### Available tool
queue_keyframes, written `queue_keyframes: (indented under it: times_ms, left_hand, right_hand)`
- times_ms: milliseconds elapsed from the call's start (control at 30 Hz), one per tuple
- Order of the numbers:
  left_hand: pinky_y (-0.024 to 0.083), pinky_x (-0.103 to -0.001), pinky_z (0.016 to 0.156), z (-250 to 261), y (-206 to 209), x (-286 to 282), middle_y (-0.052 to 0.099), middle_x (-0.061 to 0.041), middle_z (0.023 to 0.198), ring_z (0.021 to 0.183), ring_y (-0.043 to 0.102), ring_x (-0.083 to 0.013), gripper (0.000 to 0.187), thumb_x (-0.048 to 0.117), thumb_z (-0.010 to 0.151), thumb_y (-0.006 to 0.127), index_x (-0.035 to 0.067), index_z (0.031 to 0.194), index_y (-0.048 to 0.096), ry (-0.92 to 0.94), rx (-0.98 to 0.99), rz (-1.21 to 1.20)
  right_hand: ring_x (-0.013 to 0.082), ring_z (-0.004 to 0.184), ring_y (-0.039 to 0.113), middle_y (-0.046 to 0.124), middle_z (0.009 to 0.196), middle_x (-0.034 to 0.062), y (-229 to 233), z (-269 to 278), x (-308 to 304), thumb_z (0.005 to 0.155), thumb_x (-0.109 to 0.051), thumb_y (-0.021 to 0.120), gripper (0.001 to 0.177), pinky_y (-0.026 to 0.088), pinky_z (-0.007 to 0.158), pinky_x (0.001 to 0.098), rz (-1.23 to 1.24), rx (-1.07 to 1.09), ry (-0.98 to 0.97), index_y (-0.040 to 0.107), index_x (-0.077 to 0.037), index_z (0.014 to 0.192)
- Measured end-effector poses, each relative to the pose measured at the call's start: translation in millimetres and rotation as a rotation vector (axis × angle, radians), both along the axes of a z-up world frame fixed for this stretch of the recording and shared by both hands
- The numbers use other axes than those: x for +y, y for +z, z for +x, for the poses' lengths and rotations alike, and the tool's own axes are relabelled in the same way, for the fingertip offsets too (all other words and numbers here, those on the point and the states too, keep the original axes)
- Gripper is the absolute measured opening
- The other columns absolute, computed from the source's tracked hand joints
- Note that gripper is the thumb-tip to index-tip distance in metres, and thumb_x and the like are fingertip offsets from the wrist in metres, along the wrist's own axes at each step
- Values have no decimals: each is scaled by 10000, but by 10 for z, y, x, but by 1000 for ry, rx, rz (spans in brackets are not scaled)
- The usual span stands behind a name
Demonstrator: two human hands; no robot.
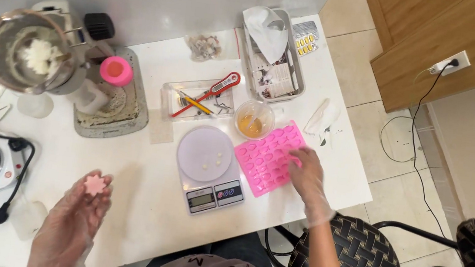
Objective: Applying wax decorative elements to a base candle using a heat gun and carving tool.
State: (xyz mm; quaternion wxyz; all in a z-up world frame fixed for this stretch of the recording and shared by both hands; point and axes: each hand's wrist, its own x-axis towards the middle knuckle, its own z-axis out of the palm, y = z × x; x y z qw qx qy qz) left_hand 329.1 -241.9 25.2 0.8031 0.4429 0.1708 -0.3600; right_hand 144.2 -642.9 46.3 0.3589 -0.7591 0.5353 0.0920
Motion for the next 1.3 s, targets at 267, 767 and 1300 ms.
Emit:
queue_keyframes:
  times_ms: [267,767,1300]
  left_hand:
    - [527,-282,853,-40,167,-498,589,-185,1244,1002,595,-197,497,213,979,551,-14,1415,479,-44,24,86]
    - [496,-300,900,-122,341,-950,575,-209,1242,1050,569,-208,524,196,940,521,-43,1403,468,-7,77,250]
    - [494,-320,798,-249,-6,-485,555,-226,1207,963,550,-221,479,201,984,465,16,1424,431,73,182,308]
  right_hand:
    - [264,1446,399,490,1540,61,-1006,355,-636,828,-132,695,304,257,1232,451,-226,-20,521,768,-236,1104]
    - [268,1341,497,557,1481,37,-1091,278,-1860,765,-179,684,252,342,1108,391,-352,81,234,810,-241,974]
    - [224,1008,682,694,1217,119,-1136,2128,-2180,797,128,433,601,598,767,249,-352,-511,208,611,-54,1342]
